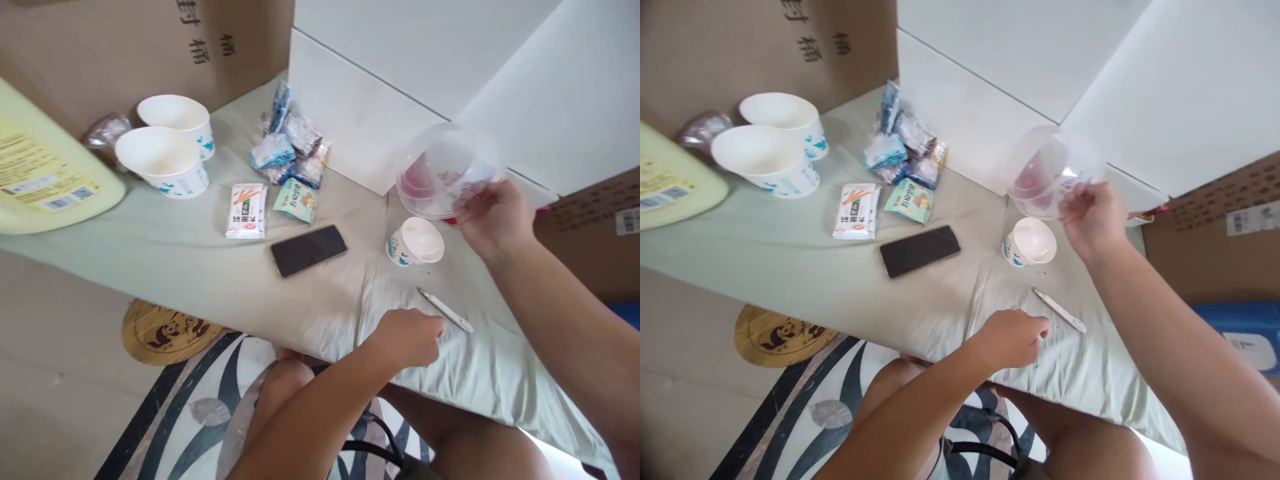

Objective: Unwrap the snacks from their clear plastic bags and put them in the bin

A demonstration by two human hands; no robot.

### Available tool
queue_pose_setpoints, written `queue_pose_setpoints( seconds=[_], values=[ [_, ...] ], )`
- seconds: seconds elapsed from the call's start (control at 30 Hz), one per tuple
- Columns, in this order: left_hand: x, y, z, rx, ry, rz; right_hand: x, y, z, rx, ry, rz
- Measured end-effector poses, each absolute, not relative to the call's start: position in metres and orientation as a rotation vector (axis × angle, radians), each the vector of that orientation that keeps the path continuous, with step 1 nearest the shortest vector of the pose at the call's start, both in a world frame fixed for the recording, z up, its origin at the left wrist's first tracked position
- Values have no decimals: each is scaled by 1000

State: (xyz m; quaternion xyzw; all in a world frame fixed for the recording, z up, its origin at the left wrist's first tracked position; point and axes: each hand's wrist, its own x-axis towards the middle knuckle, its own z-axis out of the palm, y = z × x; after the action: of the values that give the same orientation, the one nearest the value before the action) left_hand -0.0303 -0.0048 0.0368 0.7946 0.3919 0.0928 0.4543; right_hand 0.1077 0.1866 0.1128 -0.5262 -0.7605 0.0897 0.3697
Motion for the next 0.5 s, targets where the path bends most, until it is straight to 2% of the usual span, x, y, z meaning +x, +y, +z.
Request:
queue_pose_setpoints(
  seconds=[0.1, 0.17, 0.3, 0.5],
  values=[
    [-9, -4, 34, 2010, 951, 127, 87, 169, 100, -1272, -1759, 504],
    [4, -2, 33, 2039, 940, 78, 63, 146, 93, -1162, -1811, 561],
    [17, -1, 36, 2037, 898, 39, 43, 95, 81, -1155, -2201, 393],
    [12, -8, 37, 2100, 892, -10, 104, 82, 60, -1367, -2433, -41]
  ],
)
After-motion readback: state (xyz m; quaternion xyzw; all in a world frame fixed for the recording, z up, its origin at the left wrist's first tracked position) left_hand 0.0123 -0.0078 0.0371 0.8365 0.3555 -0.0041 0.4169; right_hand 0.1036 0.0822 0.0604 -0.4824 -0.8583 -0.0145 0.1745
